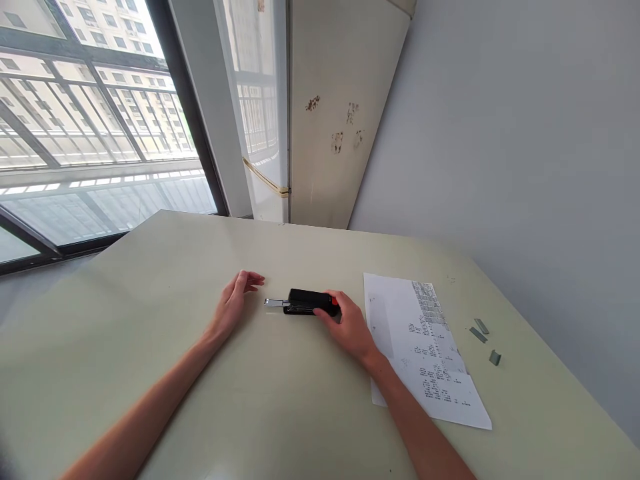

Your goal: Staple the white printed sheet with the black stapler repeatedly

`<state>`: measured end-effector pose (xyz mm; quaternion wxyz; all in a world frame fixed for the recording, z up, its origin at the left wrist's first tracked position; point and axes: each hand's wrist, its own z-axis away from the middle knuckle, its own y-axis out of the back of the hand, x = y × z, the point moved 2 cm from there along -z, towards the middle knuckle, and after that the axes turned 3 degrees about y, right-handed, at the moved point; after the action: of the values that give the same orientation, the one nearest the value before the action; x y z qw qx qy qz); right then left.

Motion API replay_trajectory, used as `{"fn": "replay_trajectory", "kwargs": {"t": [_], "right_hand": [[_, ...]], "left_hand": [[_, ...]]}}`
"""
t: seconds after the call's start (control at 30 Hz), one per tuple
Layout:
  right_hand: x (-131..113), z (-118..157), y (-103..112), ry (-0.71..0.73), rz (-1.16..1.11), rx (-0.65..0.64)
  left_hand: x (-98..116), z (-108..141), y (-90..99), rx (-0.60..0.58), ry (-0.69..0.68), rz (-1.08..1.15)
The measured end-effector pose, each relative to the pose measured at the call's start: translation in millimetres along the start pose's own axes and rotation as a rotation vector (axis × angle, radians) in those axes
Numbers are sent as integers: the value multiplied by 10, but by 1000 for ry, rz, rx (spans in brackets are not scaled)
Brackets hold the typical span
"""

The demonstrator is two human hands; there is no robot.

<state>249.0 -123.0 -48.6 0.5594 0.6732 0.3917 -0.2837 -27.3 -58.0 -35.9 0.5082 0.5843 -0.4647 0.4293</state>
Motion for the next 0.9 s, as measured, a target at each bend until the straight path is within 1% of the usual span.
{"fn": "replay_trajectory", "kwargs": {"t": [0.13,0.2,0.27,0.33,0.47,0.5,0.57,0.63,0.7,0.8,0.9], "right_hand": [[-13,9,-17,38,44,10],[-27,16,-15,25,17,10],[-58,30,-10,-17,-60,-7],[-105,52,-18,-87,-192,-50],[-238,106,-106,-245,-552,-157],[-269,120,-142,-286,-643,-196],[-320,147,-214,-364,-798,-302],[-351,168,-266,-417,-900,-408],[-362,179,-283,-439,-960,-475],[-345,179,-268,-464,-1017,-514],[-310,178,-243,-509,-1054,-520]], "left_hand": [[46,47,-63,-83,18,82],[60,74,-92,-113,51,136],[70,96,-115,-131,96,238],[75,113,-136,-149,185,441],[109,155,-185,-189,491,1010],[128,167,-195,-183,551,1111],[168,189,-210,-151,623,1238],[201,208,-227,-113,662,1308],[220,221,-247,-82,689,1350],[226,231,-270,-60,711,1368],[223,231,-281,-83,723,1366]]}}
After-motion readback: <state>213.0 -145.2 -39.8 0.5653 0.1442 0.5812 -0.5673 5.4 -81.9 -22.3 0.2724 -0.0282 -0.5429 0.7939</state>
